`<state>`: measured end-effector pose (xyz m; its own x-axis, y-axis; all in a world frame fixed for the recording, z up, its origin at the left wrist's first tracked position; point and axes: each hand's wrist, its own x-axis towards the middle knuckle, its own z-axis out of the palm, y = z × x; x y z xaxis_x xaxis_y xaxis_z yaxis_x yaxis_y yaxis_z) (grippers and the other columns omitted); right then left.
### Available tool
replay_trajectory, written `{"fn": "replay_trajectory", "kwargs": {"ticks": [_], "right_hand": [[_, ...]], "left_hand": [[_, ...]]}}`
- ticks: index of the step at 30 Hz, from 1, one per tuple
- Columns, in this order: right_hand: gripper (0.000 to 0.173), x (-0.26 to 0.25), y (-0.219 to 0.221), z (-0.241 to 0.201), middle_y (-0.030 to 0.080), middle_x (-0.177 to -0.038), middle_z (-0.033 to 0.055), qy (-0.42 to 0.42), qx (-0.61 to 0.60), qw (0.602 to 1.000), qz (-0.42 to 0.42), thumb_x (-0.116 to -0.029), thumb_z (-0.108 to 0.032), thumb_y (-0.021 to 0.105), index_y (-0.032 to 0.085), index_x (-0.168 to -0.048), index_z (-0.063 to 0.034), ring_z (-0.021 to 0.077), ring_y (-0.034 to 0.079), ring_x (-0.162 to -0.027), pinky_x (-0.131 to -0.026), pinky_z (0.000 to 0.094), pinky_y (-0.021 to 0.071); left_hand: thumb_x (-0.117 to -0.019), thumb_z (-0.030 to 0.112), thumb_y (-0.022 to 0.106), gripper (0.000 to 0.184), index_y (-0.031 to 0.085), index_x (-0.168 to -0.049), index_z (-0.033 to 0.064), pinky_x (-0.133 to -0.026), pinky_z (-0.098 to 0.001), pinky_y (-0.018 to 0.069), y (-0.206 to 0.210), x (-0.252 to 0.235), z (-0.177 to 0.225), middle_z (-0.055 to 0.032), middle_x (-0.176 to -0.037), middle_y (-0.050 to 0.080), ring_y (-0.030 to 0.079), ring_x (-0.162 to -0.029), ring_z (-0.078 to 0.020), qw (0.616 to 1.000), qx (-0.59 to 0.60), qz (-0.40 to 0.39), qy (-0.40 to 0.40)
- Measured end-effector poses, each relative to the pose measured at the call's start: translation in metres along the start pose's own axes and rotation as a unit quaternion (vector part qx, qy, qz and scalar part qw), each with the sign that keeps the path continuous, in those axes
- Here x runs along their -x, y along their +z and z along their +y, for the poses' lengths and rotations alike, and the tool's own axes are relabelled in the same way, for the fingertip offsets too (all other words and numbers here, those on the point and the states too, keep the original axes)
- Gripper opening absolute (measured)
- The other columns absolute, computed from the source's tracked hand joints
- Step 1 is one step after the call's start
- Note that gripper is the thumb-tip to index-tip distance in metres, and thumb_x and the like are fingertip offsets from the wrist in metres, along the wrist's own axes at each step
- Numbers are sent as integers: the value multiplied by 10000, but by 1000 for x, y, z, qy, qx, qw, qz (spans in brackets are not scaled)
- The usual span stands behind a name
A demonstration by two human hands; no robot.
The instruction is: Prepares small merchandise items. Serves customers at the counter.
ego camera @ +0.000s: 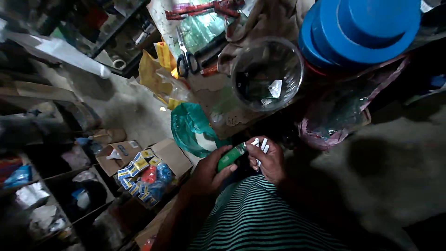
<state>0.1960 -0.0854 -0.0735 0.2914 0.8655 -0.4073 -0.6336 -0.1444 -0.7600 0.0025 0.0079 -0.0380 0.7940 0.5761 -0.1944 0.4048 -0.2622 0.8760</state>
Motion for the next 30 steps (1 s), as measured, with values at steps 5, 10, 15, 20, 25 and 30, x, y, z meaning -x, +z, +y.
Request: {"fn": "replay_trajectory", "kwargs": {"ticks": [5, 10, 15, 20, 25, 30], "right_hand": [[106, -10, -21, -26, 583, -624, -65, -28, 69, 996, 48, -994, -232, 612, 633, -1038, -138, 47, 546, -496, -491, 215, 503], [101, -7, -50, -49, 623, -674, -68, -38, 142, 983, 107, -1020, -204, 569, 647, -1038, -143, 50, 575, -519, -491, 227, 526], [156, 3, -56, -29, 690, -836, -9, 47, 144, 987, 56, -1031, -192, 547, 602, -1068, -51, 64, 605, -546, -489, 219, 545], [140, 7, -13, 7, 682, -769, 0, 82, 67, 994, 41, -1059, -124, 442, 556, -1024, -51, 78, 637, -594, -539, 225, 558], [205, -2, 57, 43, 676, -756, -3, 132, 75, 987, 62, -1066, -174, 436, 580, -1140, -49, 136, 675, -620, -576, 320, 619], [216, -40, 161, 119, 728, -851, -63, 99, 81, 991, -31, -1084, -118, 359, 558, -1167, -106, 120, 723, -758, -739, 351, 639]], "left_hand": [[-1062, 284, 548, 386, 649, -1183, -68, -765, -224, 571, 23, -4, -17, -98, -932, 701, 655, -813, -42, 991, -2, 134, 1], [-1030, 113, 537, 257, 723, -1092, -53, -787, -192, 545, 29, -18, -35, -77, -900, 723, 655, -815, -12, 981, 24, 184, -61], [-1046, 262, 581, 356, 632, -1254, -22, -801, -376, 587, 16, -59, -44, -142, -1001, 717, 696, -847, -167, 973, 43, 182, -136], [-1071, 352, 522, 644, 286, -1603, 78, -1097, -453, 468, -31, -91, -38, -175, -1592, 405, 515, -1374, -282, 973, 100, 170, -123], [-1037, 258, 585, 510, 506, -1463, -11, -1044, -391, 521, -69, -34, -89, -193, -1395, 604, 637, -1212, -223, 965, 98, 210, -123], [-1079, 157, 479, 431, 483, -1442, -76, -899, -432, 576, -105, 79, -135, -246, -1220, 672, 703, -1008, -275, 946, 270, 64, -169]]}}
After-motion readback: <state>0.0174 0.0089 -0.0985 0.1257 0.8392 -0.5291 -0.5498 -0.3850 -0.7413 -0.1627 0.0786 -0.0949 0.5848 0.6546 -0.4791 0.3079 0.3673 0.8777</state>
